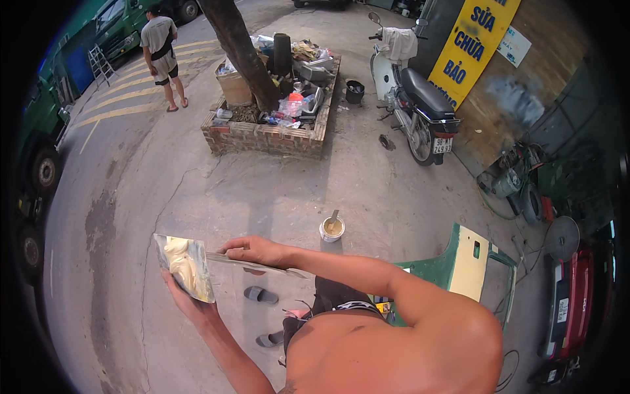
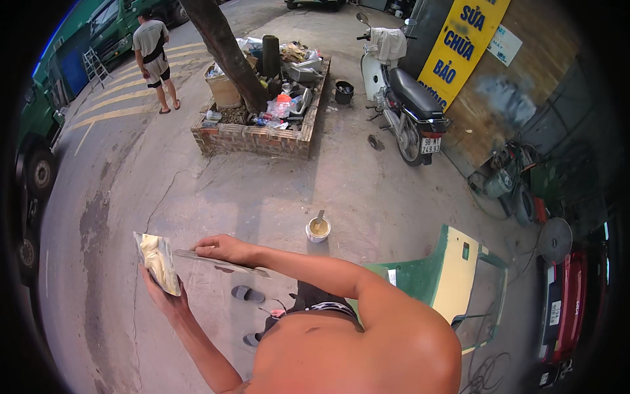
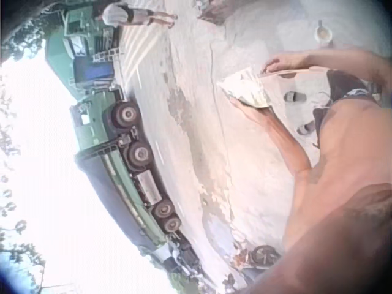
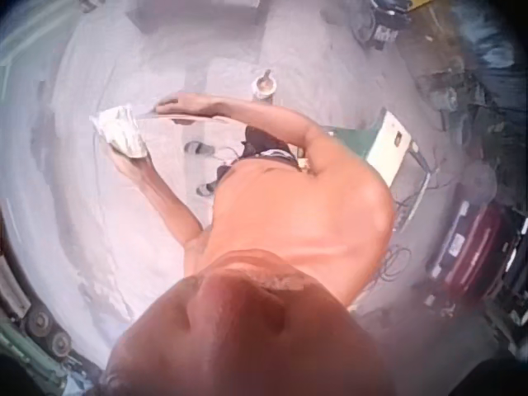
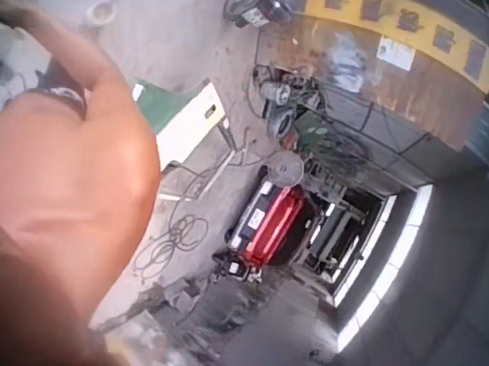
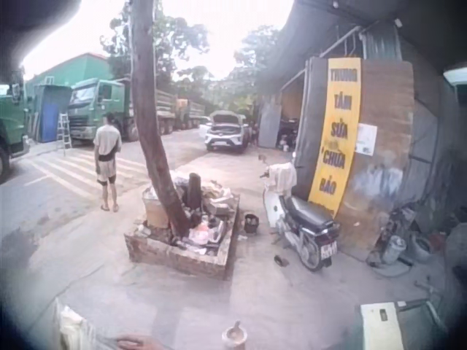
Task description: The person applies body filler to a green vehicle panel using metal spreaders, then scrapes and sands the surface after mixing a new batch of filler on a board.
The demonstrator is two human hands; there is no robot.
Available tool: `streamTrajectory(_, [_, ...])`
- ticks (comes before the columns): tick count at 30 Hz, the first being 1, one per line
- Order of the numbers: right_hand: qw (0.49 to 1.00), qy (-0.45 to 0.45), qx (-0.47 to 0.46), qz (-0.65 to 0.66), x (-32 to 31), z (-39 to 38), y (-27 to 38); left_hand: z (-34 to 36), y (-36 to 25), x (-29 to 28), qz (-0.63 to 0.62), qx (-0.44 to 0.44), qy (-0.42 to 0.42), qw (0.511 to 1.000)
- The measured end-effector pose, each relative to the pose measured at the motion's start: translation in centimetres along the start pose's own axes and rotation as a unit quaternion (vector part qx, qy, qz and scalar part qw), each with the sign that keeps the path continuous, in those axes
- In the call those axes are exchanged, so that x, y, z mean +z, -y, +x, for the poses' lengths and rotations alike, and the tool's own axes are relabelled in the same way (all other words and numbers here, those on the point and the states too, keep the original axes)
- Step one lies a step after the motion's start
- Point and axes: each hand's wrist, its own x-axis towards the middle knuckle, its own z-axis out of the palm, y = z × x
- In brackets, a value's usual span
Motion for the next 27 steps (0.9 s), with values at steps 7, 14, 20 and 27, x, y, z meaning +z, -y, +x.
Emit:
streamTrajectory(7, [0.885,-0.4,-0.156,0.18,-4.0,-19.5,-5.8,-1.3,1.9,2.0,0.026,-0.075,0.133,0.988])
streamTrajectory(14, [0.751,-0.444,-0.349,0.342,0.4,-30.1,-13.3,-8.5,11.7,3.8,0.044,-0.23,0.374,0.897])
streamTrajectory(20, [0.634,-0.531,-0.356,0.435,8.6,-34.5,-20.9,-14.8,17.1,5.5,0.132,-0.351,0.512,0.773])
streamTrajectory(27, [0.474,-0.579,-0.427,0.508,17.0,-36.9,-27.0,-15.8,21.8,5.8,0.212,-0.459,0.62,0.6])
